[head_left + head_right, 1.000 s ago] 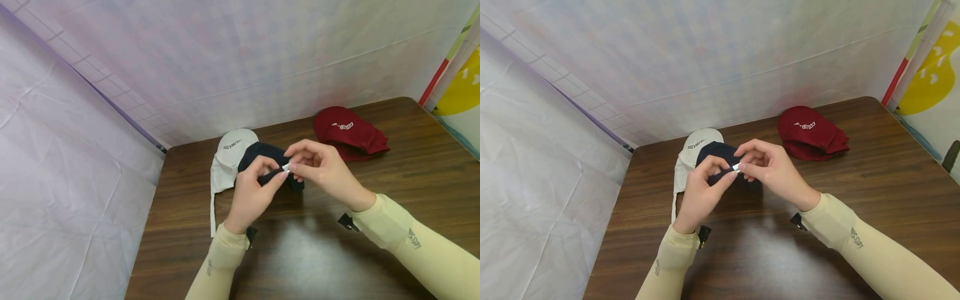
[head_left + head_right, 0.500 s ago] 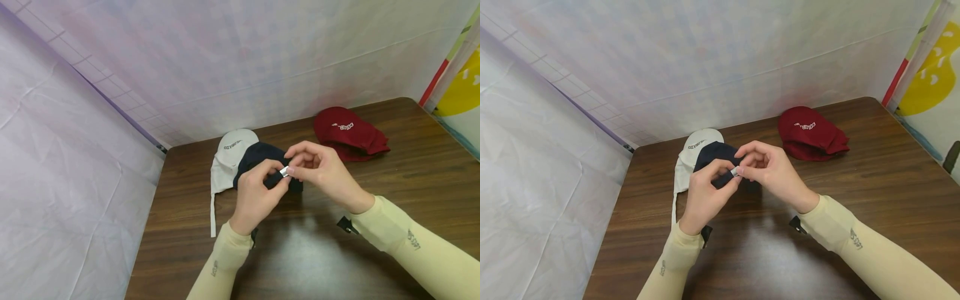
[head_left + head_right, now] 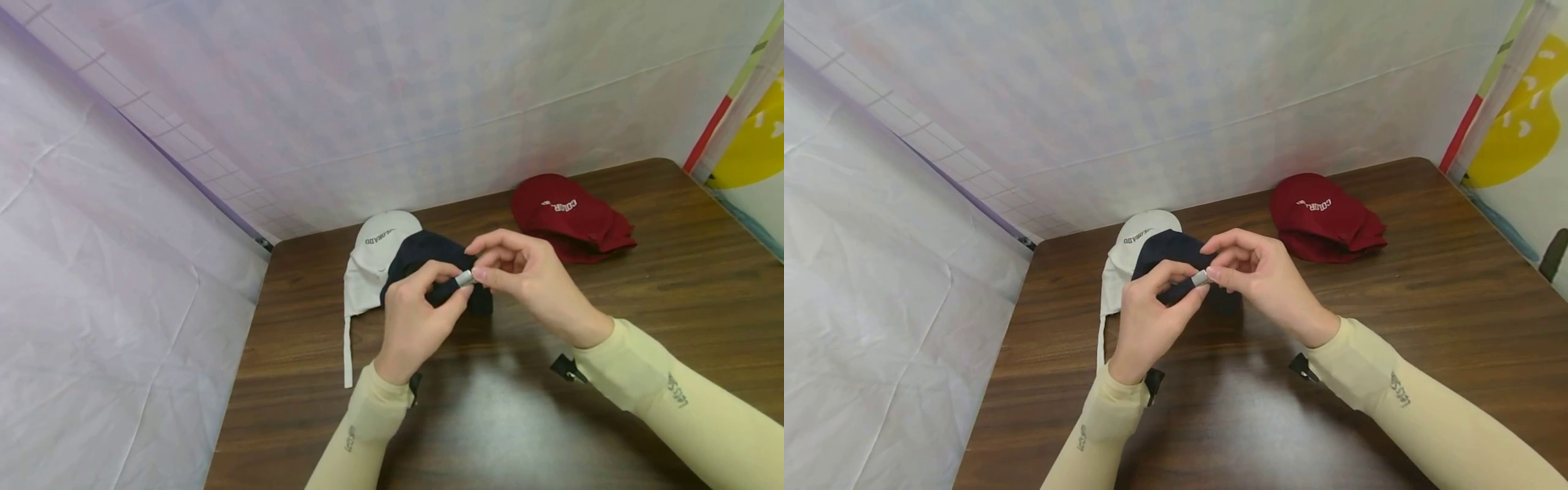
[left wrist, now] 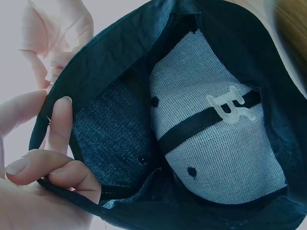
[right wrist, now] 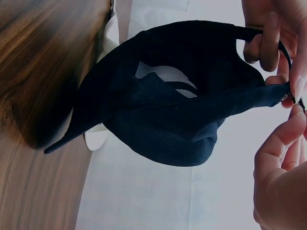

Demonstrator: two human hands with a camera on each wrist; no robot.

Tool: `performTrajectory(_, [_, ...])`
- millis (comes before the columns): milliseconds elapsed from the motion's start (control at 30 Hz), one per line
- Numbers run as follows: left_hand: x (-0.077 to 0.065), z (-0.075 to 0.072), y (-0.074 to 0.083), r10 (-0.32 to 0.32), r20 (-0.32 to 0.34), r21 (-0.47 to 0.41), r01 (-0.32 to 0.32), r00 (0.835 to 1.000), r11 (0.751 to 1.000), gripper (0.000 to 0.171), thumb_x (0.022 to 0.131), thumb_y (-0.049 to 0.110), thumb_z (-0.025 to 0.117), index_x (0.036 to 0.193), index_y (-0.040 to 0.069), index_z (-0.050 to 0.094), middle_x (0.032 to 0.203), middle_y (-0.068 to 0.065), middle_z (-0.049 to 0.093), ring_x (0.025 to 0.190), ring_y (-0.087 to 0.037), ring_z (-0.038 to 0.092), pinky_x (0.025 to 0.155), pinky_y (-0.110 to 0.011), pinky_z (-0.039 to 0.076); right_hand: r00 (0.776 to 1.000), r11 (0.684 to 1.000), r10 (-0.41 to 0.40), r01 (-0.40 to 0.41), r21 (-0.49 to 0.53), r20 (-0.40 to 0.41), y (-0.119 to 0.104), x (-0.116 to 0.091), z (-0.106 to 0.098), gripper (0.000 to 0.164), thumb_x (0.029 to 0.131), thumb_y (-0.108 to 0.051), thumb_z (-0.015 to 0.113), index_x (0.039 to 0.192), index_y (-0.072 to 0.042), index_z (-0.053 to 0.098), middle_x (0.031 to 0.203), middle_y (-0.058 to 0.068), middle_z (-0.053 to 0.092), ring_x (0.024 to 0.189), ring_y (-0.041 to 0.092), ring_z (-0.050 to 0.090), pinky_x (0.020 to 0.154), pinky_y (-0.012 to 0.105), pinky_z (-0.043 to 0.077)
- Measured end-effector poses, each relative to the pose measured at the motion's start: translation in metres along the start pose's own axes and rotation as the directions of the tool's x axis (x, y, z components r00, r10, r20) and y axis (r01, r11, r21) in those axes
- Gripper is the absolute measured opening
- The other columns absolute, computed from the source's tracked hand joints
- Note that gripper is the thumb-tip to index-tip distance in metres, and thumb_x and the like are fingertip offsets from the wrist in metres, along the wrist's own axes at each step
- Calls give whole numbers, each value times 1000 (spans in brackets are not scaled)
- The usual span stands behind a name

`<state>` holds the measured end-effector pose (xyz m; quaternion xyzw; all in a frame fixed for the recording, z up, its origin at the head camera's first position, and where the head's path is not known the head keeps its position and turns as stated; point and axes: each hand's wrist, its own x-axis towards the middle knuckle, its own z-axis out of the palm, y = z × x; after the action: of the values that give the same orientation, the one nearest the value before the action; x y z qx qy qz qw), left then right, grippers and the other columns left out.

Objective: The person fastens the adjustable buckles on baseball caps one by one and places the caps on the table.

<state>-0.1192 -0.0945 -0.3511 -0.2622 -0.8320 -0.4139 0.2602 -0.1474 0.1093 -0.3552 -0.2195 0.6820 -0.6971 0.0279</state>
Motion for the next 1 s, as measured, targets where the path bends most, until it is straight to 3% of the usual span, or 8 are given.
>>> performTrajectory(133, [0, 0, 0, -1, -1, -1, 1, 1000, 1000, 14, 87, 19, 79, 99, 17, 72, 86, 8, 67, 55, -2, 45, 50, -20, 34, 1000, 1000, -2, 2, 7, -1, -1, 0, 0, 33, 93, -15, 73, 122, -3, 62, 95, 18, 68, 83, 43, 60, 69, 32, 53])
performTrajectory(1000, [1, 1, 0, -14, 1, 9, 14, 1000, 1000, 14, 86, 20, 79, 98, 17, 72, 85, 9, 67, 53, -2, 43, 49, -20, 33, 999, 1000, 19, -19, 1, -27, -1, 0, -3, 31, 93, -15, 73, 121, -4, 63, 94, 17, 68, 79, 41, 59, 66, 32, 54])
